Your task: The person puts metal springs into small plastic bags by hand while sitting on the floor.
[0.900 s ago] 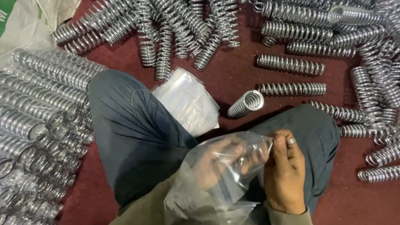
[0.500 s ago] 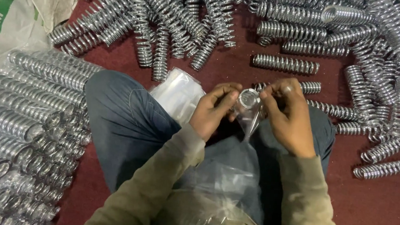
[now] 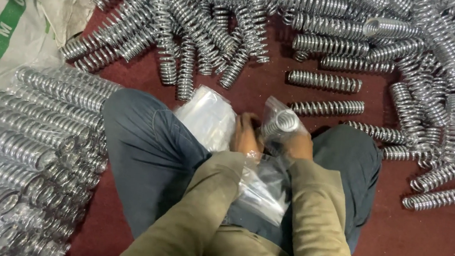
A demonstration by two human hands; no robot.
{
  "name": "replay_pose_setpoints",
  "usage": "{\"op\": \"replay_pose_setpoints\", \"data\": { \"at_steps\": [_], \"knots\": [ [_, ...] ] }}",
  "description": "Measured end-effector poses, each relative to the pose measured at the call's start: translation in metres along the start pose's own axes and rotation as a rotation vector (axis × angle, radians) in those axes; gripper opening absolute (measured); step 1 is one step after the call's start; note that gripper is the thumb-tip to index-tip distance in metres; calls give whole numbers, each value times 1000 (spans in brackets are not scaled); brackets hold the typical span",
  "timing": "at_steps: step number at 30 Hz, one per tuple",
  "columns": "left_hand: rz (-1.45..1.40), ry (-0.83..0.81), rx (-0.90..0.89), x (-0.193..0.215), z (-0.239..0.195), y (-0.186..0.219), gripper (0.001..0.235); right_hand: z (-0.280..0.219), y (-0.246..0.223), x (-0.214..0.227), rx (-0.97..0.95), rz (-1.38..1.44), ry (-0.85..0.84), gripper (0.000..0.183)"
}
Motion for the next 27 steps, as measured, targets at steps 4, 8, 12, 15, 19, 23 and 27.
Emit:
{"op": "replay_pose_setpoints", "data": {
  "at_steps": [4,8,12,15,19,23,27],
  "knots": [
    [-91,-15,-374,-20,-27,18,60,-35,-14,-1,268,9,231,29],
    [449,663,-205,-131,32,-60,31,-74,-103,19,568,-127,241,46],
    [726,-528,88,88,-85,28,129,-106,-172,48,680,-163,96,48],
    [333,-315,-158,99,-107,41,99,-137,-215,57,746,-171,-38,50],
    [-266,24,-515,124,-125,48,67,-147,-229,97,763,-29,83,18],
    [-132,136,-812,122,-104,68,65,-181,-269,110,1129,-186,318,11],
    [-269,-101,-1026,91,-61,97,32,-188,-267,118,1065,-236,352,11]
  ]
}}
Point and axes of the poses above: each hand's wrist, its own z-axis towards the middle knuckle, its own x-axis out of the back of the hand, y = z × x, the point moved 8 cm from there along z, towards the middle knuckle, and after that the axes turned 9 degrees about x, right-handed, at the moved point
